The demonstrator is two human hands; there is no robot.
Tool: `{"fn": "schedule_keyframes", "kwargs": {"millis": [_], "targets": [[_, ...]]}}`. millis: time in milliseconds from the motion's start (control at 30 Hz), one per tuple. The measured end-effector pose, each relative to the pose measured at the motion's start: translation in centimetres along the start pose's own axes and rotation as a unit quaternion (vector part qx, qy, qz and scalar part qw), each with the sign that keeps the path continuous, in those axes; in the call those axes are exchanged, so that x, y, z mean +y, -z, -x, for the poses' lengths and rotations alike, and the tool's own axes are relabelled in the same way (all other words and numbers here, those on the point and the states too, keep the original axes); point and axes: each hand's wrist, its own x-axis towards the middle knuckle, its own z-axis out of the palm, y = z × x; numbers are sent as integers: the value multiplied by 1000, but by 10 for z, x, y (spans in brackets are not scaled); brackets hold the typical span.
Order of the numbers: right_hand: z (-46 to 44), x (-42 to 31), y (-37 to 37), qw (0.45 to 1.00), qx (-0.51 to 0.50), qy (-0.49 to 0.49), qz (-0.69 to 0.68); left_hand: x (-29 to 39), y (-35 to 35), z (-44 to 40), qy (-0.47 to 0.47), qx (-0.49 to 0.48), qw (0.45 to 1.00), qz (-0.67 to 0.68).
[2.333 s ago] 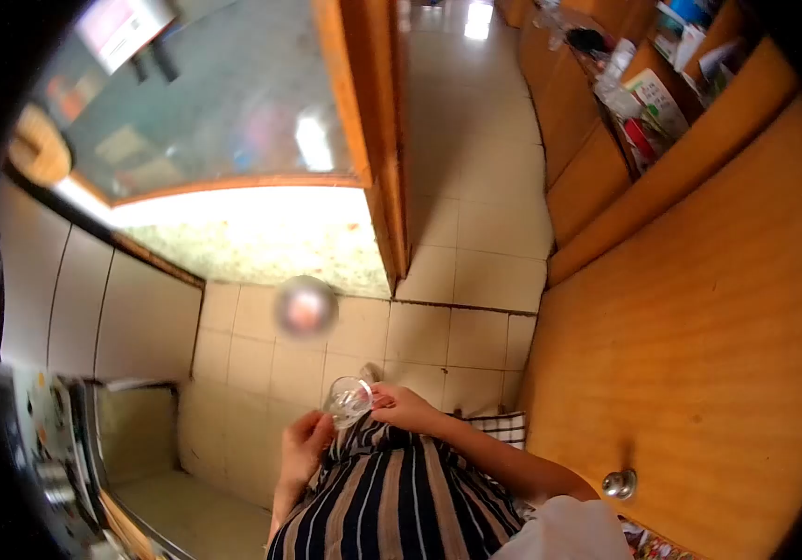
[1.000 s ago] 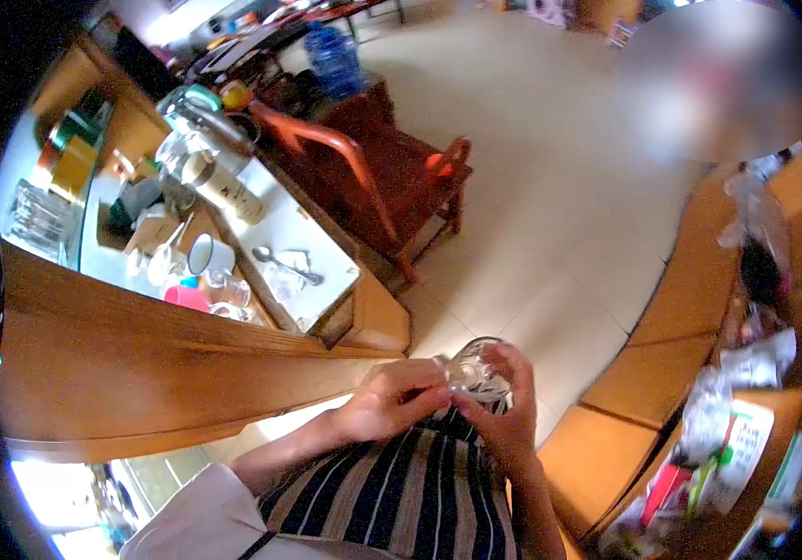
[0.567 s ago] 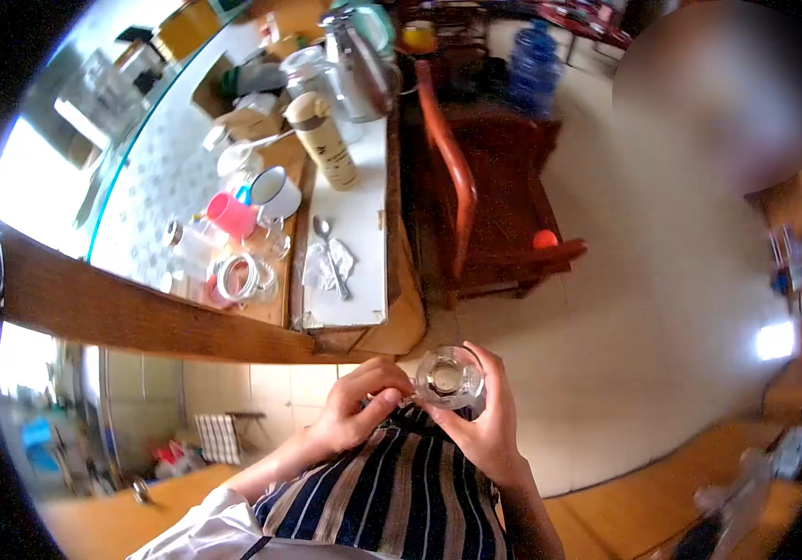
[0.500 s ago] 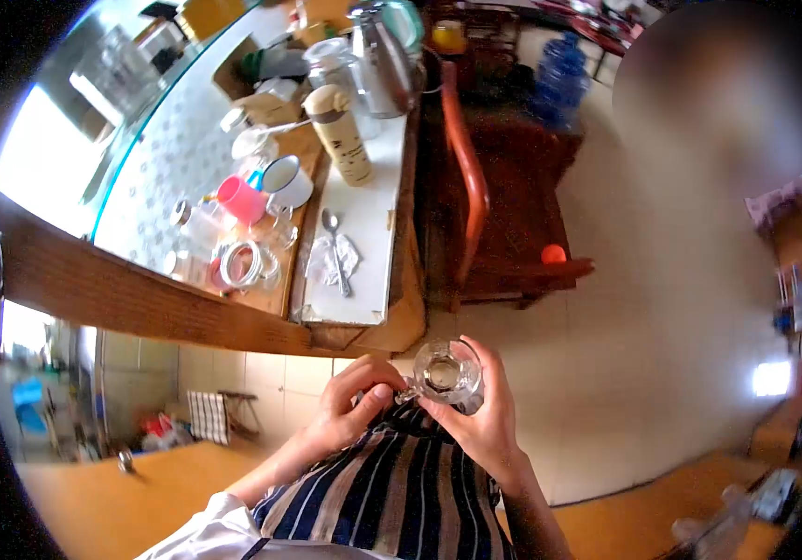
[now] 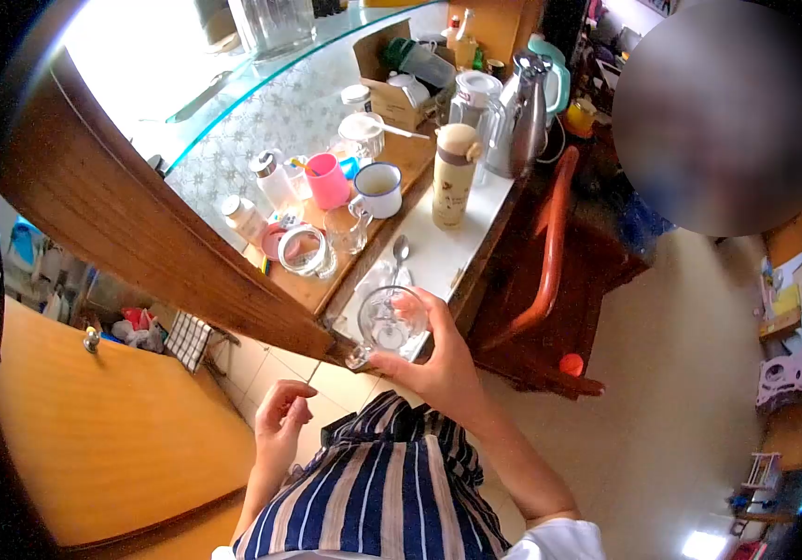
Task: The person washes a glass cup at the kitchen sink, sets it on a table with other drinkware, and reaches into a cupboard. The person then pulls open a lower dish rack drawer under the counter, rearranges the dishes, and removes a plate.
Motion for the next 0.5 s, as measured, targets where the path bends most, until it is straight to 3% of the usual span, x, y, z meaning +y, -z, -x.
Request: {"fn": "schedule_keyframes", "kwargs": {"millis": [233,500], "targets": [[-65,16,-6,997,-73,18,-32,-5,10,7,56,135,988,46],[-150,19,13,983,-176,37,-22,-8,-34,19,92,264,960,9]]}}
